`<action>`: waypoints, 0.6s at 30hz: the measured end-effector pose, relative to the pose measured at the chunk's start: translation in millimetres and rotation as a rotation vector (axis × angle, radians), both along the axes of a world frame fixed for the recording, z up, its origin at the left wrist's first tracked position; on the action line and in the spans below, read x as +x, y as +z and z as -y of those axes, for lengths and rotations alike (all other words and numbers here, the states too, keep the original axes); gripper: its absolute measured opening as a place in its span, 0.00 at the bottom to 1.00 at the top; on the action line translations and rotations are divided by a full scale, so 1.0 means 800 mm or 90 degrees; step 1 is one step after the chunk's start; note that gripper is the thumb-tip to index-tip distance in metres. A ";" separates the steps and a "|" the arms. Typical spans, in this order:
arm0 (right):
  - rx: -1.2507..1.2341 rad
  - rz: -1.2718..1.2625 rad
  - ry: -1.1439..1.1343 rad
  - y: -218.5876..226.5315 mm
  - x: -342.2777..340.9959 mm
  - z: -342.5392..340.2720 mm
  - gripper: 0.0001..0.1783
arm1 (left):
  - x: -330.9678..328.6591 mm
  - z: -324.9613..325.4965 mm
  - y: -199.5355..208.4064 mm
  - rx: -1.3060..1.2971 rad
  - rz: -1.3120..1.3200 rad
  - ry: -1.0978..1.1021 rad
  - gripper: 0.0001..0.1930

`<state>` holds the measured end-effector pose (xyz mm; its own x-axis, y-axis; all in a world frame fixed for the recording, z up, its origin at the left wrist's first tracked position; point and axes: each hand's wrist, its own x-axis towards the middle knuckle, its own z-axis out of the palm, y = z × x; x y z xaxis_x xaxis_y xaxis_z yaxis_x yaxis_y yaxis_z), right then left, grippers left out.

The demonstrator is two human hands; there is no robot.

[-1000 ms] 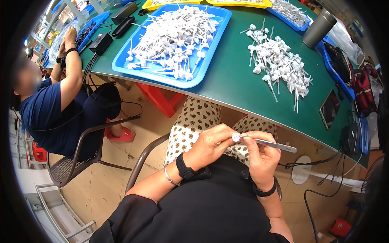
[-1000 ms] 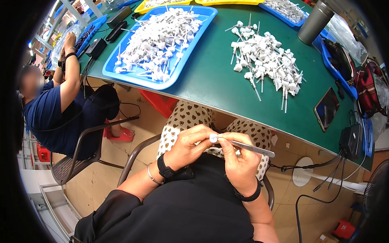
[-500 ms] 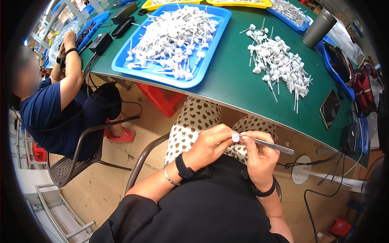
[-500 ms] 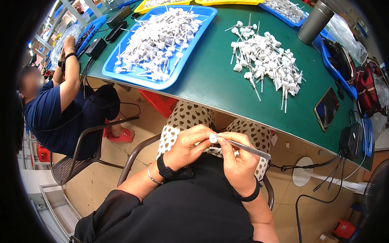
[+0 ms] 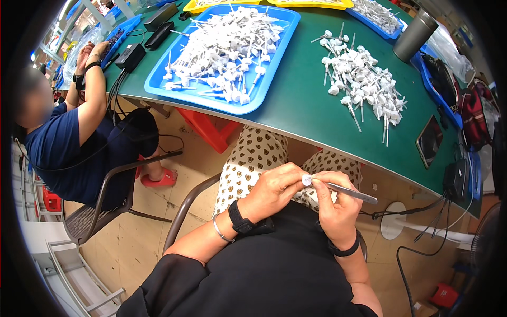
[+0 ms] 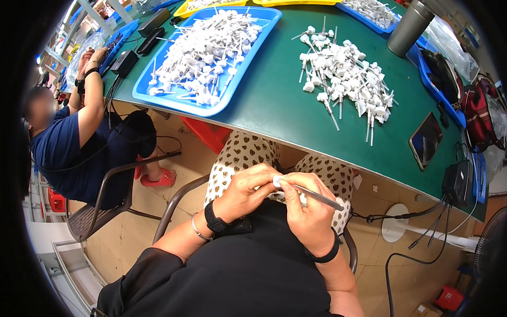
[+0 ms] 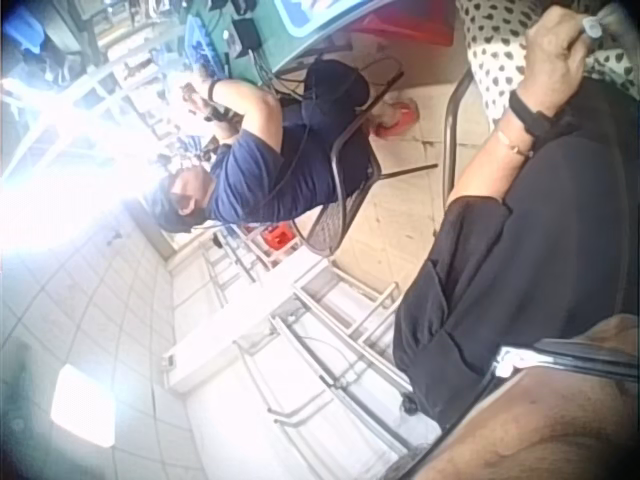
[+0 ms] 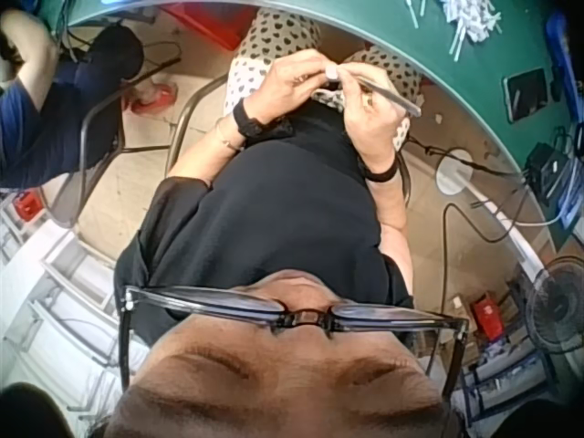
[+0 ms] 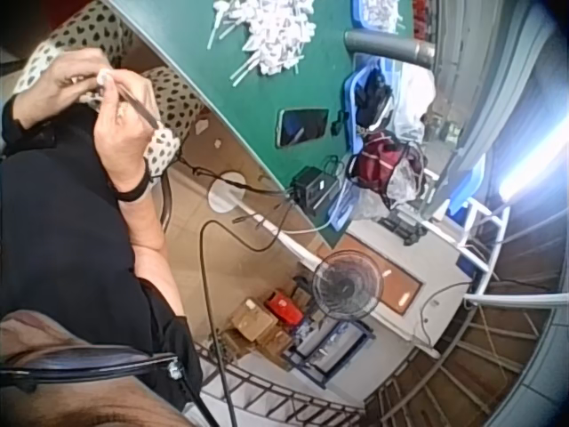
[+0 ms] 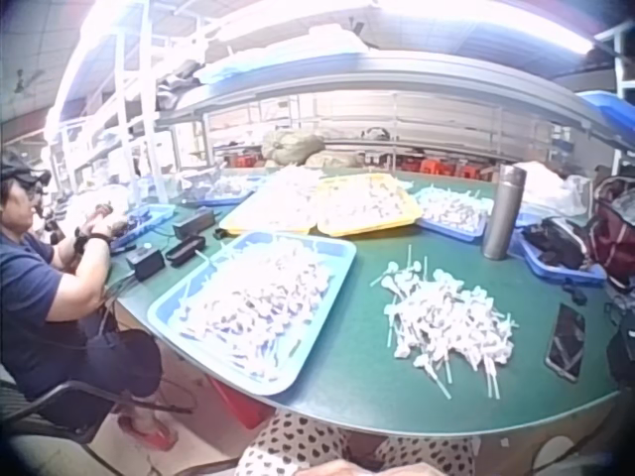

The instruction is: The person sits at a green workbench and uses tweezers to pick up small white plastic components from a blue tray. They manipulate each component individually, appearing to attach or adjust a small part, and then place the finished item onto a pile on the table. The process is repetitive, with the person handling one unit at a time throughout the clip.

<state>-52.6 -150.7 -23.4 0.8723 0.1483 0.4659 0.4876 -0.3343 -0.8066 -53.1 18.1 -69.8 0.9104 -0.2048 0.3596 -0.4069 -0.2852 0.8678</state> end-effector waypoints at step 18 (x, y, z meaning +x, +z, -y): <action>0.284 -0.145 0.032 -0.009 -0.003 0.008 0.08 | 0.003 -0.005 0.003 -0.161 -0.107 -0.014 0.07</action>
